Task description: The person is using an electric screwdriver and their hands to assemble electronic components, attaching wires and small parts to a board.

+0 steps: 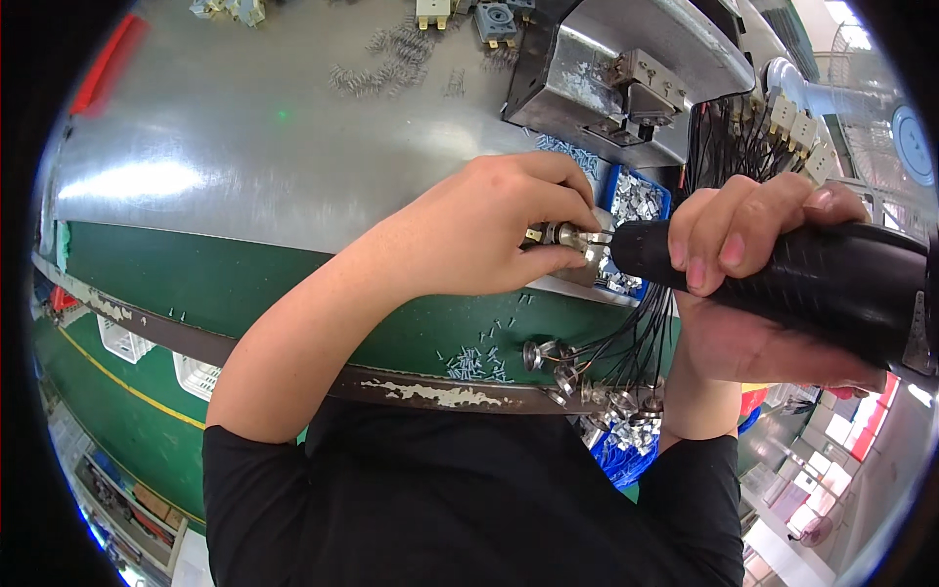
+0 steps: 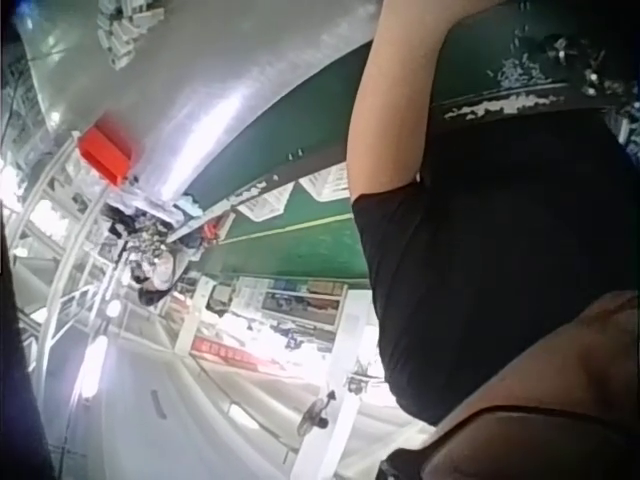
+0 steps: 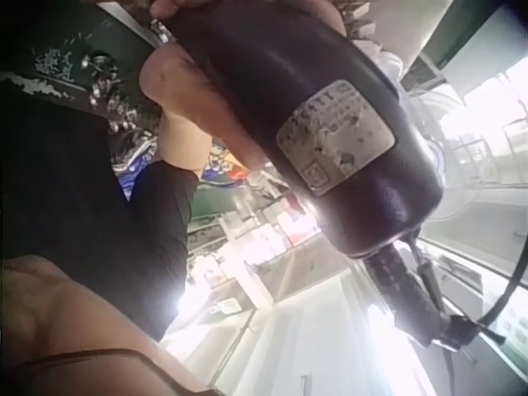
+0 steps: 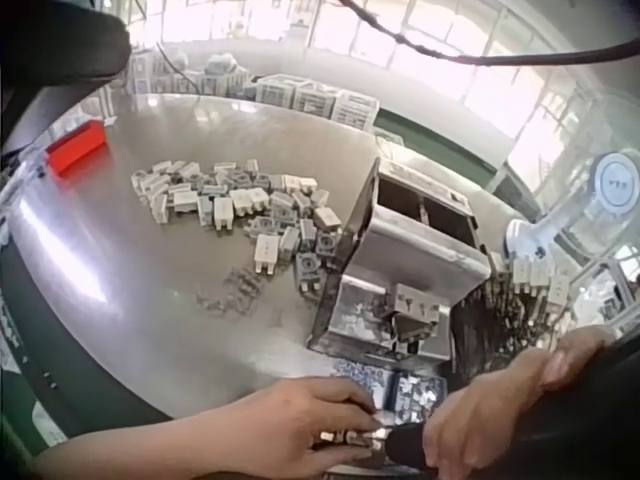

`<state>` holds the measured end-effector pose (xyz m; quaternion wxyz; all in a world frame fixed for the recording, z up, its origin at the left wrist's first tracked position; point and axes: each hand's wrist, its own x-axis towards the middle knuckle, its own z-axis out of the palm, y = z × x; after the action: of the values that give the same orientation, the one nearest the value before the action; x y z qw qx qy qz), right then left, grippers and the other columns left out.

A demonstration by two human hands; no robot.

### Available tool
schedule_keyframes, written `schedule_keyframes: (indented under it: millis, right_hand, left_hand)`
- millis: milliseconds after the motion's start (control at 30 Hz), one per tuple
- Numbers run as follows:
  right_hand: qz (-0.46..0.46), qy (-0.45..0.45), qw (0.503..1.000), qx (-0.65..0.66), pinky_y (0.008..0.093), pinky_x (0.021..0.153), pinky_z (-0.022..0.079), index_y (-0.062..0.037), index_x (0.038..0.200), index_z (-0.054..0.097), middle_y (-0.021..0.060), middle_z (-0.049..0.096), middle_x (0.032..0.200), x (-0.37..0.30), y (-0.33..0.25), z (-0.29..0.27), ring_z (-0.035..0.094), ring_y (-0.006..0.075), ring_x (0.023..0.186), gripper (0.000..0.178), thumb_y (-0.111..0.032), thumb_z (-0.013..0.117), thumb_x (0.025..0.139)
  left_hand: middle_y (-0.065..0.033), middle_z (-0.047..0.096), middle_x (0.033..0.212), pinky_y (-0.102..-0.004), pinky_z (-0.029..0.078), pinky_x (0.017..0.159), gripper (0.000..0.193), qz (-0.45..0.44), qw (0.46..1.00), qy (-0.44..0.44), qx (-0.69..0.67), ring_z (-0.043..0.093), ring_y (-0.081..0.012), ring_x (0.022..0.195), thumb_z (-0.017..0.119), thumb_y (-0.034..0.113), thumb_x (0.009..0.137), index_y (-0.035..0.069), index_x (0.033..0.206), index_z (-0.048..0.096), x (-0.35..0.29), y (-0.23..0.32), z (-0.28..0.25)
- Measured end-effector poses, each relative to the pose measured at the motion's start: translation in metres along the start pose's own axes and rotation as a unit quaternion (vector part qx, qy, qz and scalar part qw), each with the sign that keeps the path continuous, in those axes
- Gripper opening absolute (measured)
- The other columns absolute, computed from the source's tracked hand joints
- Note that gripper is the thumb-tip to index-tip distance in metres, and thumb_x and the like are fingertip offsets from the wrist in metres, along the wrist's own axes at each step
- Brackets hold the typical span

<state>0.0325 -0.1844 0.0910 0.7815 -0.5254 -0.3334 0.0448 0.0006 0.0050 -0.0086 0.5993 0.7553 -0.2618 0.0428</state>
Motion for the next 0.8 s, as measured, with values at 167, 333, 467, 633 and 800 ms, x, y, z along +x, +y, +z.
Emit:
schedule_keyframes:
  millis: [167, 333, 467, 633, 800]
  right_hand:
    - [-0.014, -0.052, 0.999, 0.000, 0.0322, 0.056, 0.046, -0.0089, 0.133, 0.047, 0.0040, 0.053, 0.084, 0.004, 0.008, -0.007, 0.054, 0.0148, 0.060, 0.105, -0.095, 0.057, 0.074]
    - [-0.035, -0.060, 0.998, 0.005, 0.0320, 0.054, 0.046, -0.0073, 0.134, 0.046, 0.0041, 0.054, 0.082, 0.002, 0.013, -0.007, 0.054, 0.0150, 0.058, 0.108, -0.098, 0.052, 0.075]
    - [-0.018, -0.160, 0.987, -0.030, 0.0330, 0.055, 0.046, -0.0040, 0.143, 0.043, 0.0045, 0.056, 0.082, 0.018, -0.001, -0.010, 0.055, 0.0155, 0.059, 0.113, -0.095, 0.055, 0.078]
    - [-0.086, -0.068, 0.994, -0.018, 0.0373, 0.063, 0.045, -0.0023, 0.154, 0.037, 0.0056, 0.055, 0.087, 0.051, -0.020, -0.029, 0.054, 0.0176, 0.066, 0.120, -0.096, 0.051, 0.080]
    - [-0.110, 0.075, 0.986, -0.100, 0.0433, 0.068, 0.048, -0.0034, 0.140, 0.045, 0.0104, 0.058, 0.081, 0.081, -0.009, -0.055, 0.054, 0.0225, 0.067, 0.115, -0.101, 0.042, 0.078]
  left_hand:
    - [-0.0143, 0.071, 0.112, -0.0390, 0.058, 0.085, 0.029, -0.017, 1.000, -0.018, -0.013, 0.070, -0.0319, 0.099, 0.085, 0.005, 0.079, 0.000, 0.106, 0.075, 0.000, 0.001, 0.000]
    - [-0.0143, 0.071, 0.113, -0.0392, 0.058, 0.085, 0.029, -0.015, 1.000, -0.023, -0.011, 0.070, -0.0317, 0.099, 0.084, 0.004, 0.079, 0.000, 0.106, 0.075, -0.002, 0.000, -0.002]
    - [-0.0143, 0.071, 0.114, -0.0403, 0.058, 0.087, 0.029, -0.015, 0.999, -0.031, -0.020, 0.070, -0.0322, 0.100, 0.084, 0.004, 0.079, 0.000, 0.107, 0.076, 0.000, 0.003, -0.004]
    - [-0.0145, 0.071, 0.116, -0.0409, 0.057, 0.089, 0.029, -0.015, 0.999, -0.039, 0.003, 0.070, -0.0328, 0.103, 0.082, 0.004, 0.080, 0.002, 0.109, 0.077, 0.001, 0.005, -0.005]
    - [-0.0147, 0.071, 0.118, -0.0411, 0.057, 0.091, 0.033, -0.024, 0.999, -0.034, 0.000, 0.070, -0.0334, 0.106, 0.082, 0.004, 0.079, 0.004, 0.112, 0.077, 0.000, 0.008, -0.004]
